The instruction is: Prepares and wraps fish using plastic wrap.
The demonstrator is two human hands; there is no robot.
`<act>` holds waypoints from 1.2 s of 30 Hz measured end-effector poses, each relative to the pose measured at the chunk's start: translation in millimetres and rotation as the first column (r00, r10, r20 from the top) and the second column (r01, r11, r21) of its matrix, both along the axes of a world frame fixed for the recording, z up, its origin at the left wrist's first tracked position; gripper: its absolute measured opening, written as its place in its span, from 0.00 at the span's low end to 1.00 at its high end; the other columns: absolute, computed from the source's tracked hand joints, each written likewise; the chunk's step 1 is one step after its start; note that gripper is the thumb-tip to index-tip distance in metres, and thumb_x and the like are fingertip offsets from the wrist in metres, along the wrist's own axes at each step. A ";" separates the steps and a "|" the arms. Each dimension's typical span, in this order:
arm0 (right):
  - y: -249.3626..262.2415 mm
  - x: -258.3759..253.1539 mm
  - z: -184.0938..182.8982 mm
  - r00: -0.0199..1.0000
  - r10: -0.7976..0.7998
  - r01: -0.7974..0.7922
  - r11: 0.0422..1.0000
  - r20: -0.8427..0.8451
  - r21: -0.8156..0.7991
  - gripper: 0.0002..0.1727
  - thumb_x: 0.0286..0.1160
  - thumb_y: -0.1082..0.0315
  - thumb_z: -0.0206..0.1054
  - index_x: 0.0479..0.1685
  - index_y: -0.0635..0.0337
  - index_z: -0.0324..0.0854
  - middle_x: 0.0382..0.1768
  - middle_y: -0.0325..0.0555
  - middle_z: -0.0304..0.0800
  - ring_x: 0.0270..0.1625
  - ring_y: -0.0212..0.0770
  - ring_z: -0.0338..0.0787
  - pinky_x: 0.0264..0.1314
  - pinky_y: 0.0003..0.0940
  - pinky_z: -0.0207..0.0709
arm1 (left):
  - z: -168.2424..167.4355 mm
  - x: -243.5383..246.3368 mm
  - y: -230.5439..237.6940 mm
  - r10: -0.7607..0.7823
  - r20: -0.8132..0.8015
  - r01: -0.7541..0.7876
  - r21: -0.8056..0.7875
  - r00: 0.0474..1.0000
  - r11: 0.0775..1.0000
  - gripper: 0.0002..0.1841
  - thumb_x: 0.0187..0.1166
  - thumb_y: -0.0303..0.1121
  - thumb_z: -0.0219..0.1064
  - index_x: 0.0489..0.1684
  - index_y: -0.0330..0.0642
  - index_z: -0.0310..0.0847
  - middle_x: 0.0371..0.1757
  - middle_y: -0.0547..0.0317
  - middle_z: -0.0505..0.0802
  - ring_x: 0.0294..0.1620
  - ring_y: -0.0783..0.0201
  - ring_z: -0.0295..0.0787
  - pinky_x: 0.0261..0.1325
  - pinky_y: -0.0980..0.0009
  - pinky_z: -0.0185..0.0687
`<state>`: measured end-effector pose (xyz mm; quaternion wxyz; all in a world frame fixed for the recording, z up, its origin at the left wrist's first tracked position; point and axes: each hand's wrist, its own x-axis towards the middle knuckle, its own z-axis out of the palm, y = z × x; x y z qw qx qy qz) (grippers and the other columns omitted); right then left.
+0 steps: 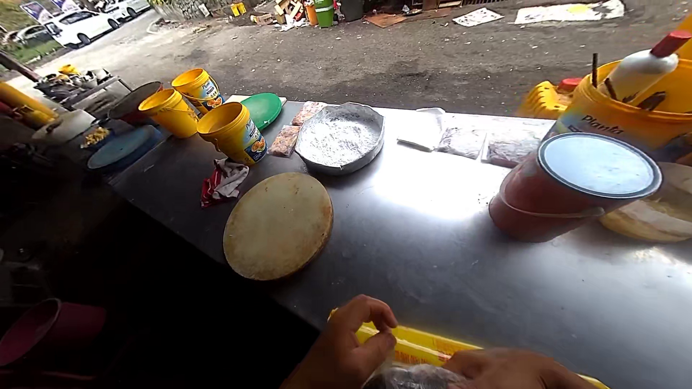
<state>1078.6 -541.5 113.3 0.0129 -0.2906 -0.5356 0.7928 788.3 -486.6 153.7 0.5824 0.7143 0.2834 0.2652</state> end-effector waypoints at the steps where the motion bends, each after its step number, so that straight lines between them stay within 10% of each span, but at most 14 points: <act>1: 3.8 -3.6 -5.5 0.999 0.039 -0.039 0.999 0.007 -0.015 0.38 0.73 0.20 0.52 0.40 0.46 0.86 0.31 0.30 0.89 0.35 0.26 0.89 0.40 0.33 0.84 | -10.0 15.3 -0.4 -0.120 -0.054 0.117 -0.070 0.991 0.991 0.11 0.79 0.28 0.65 0.53 0.33 0.85 0.51 0.50 0.92 0.52 0.65 0.88 0.60 0.66 0.84; 5: -7.5 -4.1 -22.7 0.996 -0.073 0.060 0.976 -0.052 -0.210 0.33 0.79 0.24 0.50 0.48 0.42 0.84 0.38 0.27 0.91 0.42 0.23 0.90 0.46 0.28 0.85 | -37.4 43.7 14.6 -0.496 -0.230 0.417 -0.319 0.838 0.851 0.15 0.87 0.37 0.60 0.61 0.37 0.83 0.46 0.52 0.89 0.41 0.65 0.85 0.49 0.65 0.83; 9: -15.7 -4.0 -20.5 0.977 -0.183 0.132 0.925 -0.111 -0.357 0.35 0.79 0.22 0.44 0.53 0.38 0.83 0.42 0.26 0.92 0.46 0.21 0.90 0.50 0.25 0.85 | 14.4 49.5 -1.0 -0.122 -0.742 0.452 0.262 0.659 0.853 0.23 0.93 0.46 0.49 0.67 0.44 0.86 0.40 0.50 0.97 0.46 0.49 0.97 0.71 0.40 0.78; 11: -20.1 -4.9 -18.7 0.959 -0.247 0.174 0.901 -0.140 -0.397 0.35 0.80 0.23 0.43 0.56 0.37 0.83 0.45 0.24 0.93 0.48 0.20 0.90 0.53 0.23 0.85 | 34.7 52.9 -17.8 0.001 -0.701 0.420 0.430 0.714 0.799 0.30 0.89 0.54 0.55 0.73 0.38 0.83 0.40 0.49 0.98 0.43 0.48 0.98 0.59 0.42 0.88; 16: -17.5 3.0 -1.8 0.942 -0.195 0.231 0.967 0.274 -0.105 0.36 0.90 0.34 0.34 0.62 0.47 0.83 0.49 0.39 0.89 0.53 0.34 0.88 0.58 0.42 0.81 | 15.2 77.0 -35.7 -0.338 -0.801 0.544 -0.018 0.495 0.839 0.57 0.72 0.71 0.66 0.92 0.35 0.51 0.47 0.37 0.94 0.47 0.38 0.94 0.52 0.40 0.87; 21: -46.5 39.1 11.8 0.864 -0.256 0.033 0.889 0.434 0.457 0.46 0.74 0.29 0.65 0.87 0.50 0.67 0.68 0.58 0.86 0.70 0.58 0.86 0.73 0.66 0.75 | -50.9 58.3 0.5 -0.657 -0.433 0.430 -0.514 0.617 0.742 0.30 0.88 0.61 0.51 0.64 0.44 0.82 0.46 0.49 0.92 0.49 0.55 0.91 0.57 0.48 0.84; 24: -63.8 22.7 -0.1 0.835 -0.306 -0.034 0.802 0.457 0.597 0.49 0.59 0.28 0.76 0.78 0.48 0.74 0.53 0.56 0.92 0.55 0.59 0.92 0.56 0.65 0.82 | -61.2 59.7 16.1 -0.732 -0.345 0.293 -0.752 0.588 0.590 0.39 0.87 0.68 0.38 0.55 0.43 0.85 0.46 0.56 0.92 0.49 0.64 0.90 0.56 0.56 0.85; 30: -50.8 46.2 24.8 0.981 -0.179 0.159 0.964 0.079 0.214 0.27 0.70 0.37 0.72 0.44 0.54 0.86 0.29 0.37 0.87 0.31 0.31 0.85 0.35 0.36 0.79 | 29.1 79.9 37.2 -0.727 -0.568 0.467 -0.559 0.386 0.685 0.49 0.80 0.77 0.24 0.68 0.53 0.84 0.52 0.53 0.93 0.54 0.56 0.90 0.61 0.45 0.82; 33: -66.6 37.9 17.5 0.954 -0.273 0.247 0.951 -0.127 -0.188 0.30 0.75 0.27 0.60 0.34 0.44 0.84 0.26 0.27 0.86 0.28 0.23 0.85 0.30 0.24 0.79 | 70.2 64.3 26.4 -0.639 -0.573 0.693 -0.163 0.513 0.702 0.36 0.88 0.66 0.40 0.79 0.50 0.74 0.59 0.53 0.95 0.57 0.54 0.94 0.57 0.43 0.86; 36: -77.3 17.4 9.6 0.894 -0.445 0.382 0.808 -0.040 -0.449 0.31 0.83 0.28 0.45 0.48 0.41 0.82 0.34 0.33 0.89 0.30 0.29 0.88 0.26 0.30 0.83 | 45.3 57.5 -13.9 -0.535 -0.678 0.716 -0.019 0.504 0.698 0.43 0.76 0.65 0.67 0.80 0.38 0.72 0.61 0.39 0.91 0.62 0.41 0.90 0.63 0.38 0.83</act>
